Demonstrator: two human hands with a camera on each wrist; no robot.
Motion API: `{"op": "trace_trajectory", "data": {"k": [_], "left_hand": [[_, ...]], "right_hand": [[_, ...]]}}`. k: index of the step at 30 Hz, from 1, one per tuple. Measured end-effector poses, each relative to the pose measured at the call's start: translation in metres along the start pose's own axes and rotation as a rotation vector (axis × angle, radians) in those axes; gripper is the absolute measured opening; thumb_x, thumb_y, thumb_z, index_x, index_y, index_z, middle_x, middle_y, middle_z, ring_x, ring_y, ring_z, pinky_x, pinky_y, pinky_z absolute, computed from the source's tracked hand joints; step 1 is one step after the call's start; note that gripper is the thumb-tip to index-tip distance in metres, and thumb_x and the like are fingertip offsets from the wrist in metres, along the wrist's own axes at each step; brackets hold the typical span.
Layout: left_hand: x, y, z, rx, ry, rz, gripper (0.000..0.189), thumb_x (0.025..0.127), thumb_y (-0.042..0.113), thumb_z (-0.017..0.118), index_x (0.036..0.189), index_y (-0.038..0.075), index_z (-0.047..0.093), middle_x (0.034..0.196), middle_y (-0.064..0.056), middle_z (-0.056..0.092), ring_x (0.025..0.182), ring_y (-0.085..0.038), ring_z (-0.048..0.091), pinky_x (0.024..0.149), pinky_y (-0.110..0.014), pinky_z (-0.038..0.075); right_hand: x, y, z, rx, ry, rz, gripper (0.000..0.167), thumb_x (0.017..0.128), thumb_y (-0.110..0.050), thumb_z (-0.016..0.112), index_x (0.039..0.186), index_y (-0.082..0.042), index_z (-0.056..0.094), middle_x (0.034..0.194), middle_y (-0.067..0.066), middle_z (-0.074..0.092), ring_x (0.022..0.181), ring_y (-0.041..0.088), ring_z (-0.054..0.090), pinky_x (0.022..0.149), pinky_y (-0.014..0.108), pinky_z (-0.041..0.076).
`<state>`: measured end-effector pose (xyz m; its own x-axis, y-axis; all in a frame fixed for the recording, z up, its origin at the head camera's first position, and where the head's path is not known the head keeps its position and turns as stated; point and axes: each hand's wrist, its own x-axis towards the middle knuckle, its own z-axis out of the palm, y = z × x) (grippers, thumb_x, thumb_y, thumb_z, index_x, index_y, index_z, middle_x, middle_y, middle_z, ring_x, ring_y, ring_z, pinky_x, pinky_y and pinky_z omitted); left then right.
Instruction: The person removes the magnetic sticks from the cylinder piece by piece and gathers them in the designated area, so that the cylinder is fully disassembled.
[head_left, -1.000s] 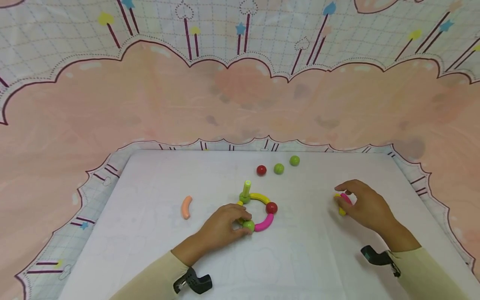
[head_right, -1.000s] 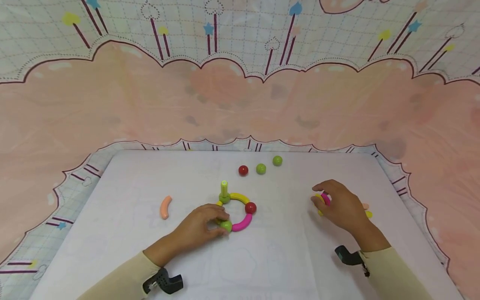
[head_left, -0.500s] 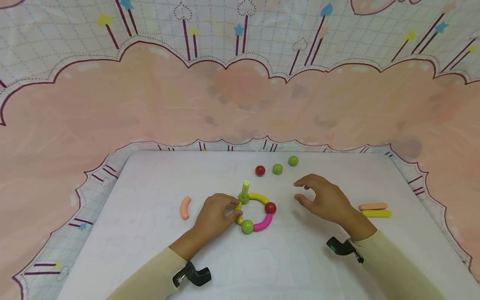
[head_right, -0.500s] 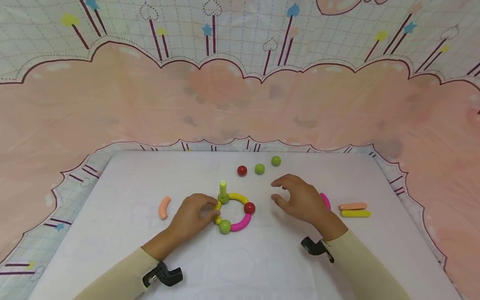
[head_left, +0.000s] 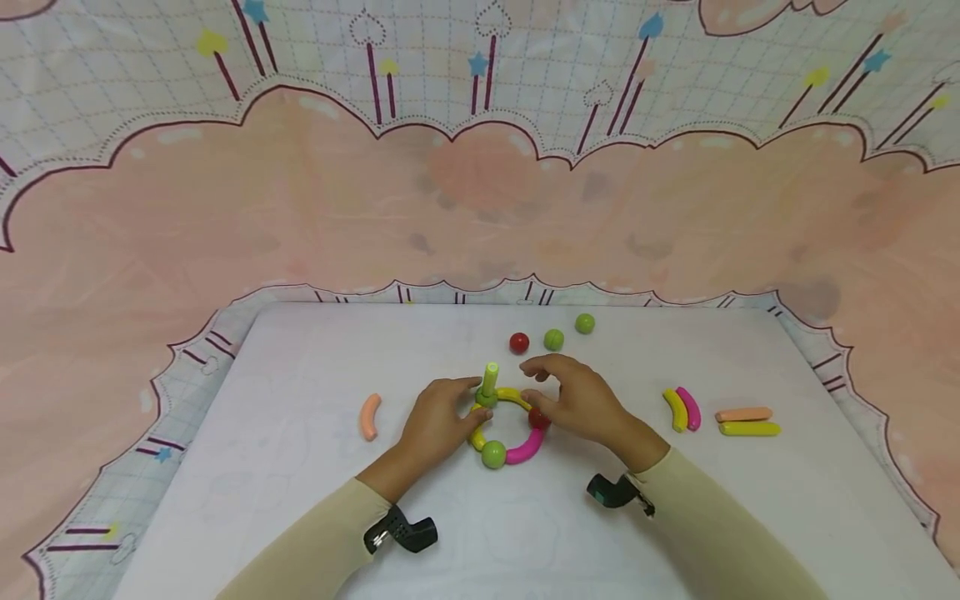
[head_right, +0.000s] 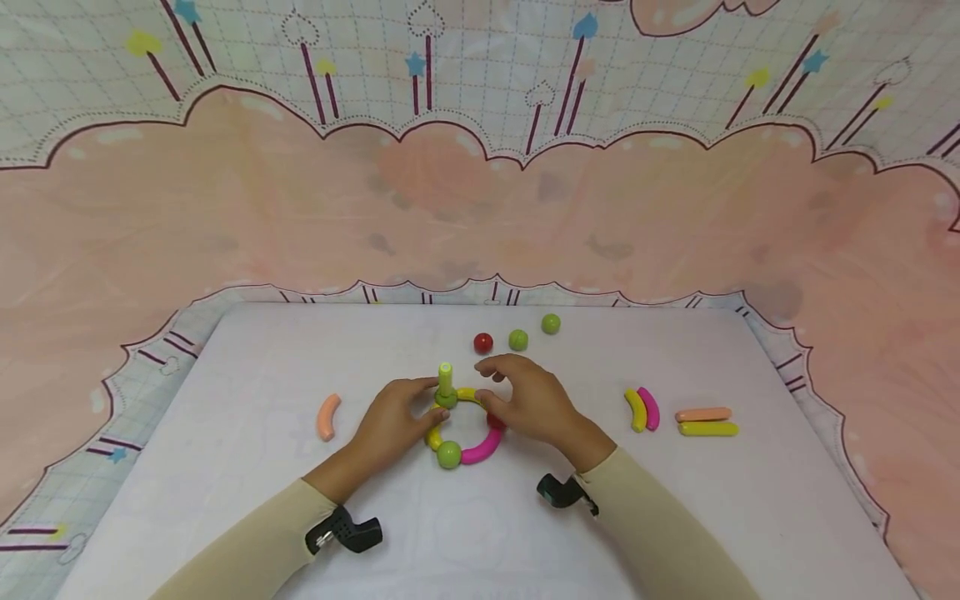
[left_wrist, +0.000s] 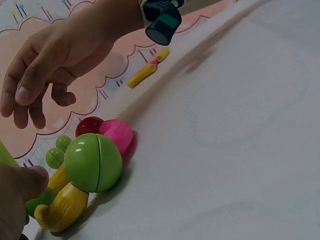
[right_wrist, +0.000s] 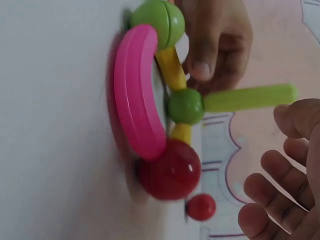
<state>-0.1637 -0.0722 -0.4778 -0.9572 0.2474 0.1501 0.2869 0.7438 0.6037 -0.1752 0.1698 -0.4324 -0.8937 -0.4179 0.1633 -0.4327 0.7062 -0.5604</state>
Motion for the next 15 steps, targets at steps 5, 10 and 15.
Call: {"op": "trace_trajectory", "data": {"k": [5,10,15], "left_hand": [[0.007,-0.001,0.004,0.005,-0.006,0.020,0.051,0.087,0.034,0.083,0.130,0.009,0.070,0.120,-0.004,0.073,0.115,-0.027,0.062,0.101,-0.046,0.047],[0.012,-0.002,0.005,0.022,0.020,0.047,0.039,0.089,0.030,0.082,0.122,0.010,0.075,0.111,-0.001,0.076,0.104,-0.024,0.064,0.093,-0.042,0.049],[0.014,-0.004,0.007,0.049,0.041,0.066,0.032,0.090,0.029,0.081,0.116,0.010,0.078,0.106,-0.001,0.077,0.100,-0.024,0.065,0.090,-0.042,0.050]], "right_hand": [[0.013,-0.008,0.015,0.055,0.006,-0.010,0.042,0.091,-0.026,0.080,0.128,-0.012,0.067,0.115,0.001,0.071,0.102,0.018,0.064,0.072,0.033,0.052],[0.022,-0.012,0.027,0.082,0.008,-0.004,0.036,0.090,-0.024,0.081,0.123,-0.015,0.070,0.113,0.001,0.072,0.103,0.019,0.065,0.079,0.037,0.052],[0.028,-0.015,0.034,0.097,-0.031,0.048,0.033,0.090,-0.024,0.082,0.120,-0.016,0.071,0.107,0.002,0.072,0.103,0.022,0.066,0.085,0.041,0.052]]}}
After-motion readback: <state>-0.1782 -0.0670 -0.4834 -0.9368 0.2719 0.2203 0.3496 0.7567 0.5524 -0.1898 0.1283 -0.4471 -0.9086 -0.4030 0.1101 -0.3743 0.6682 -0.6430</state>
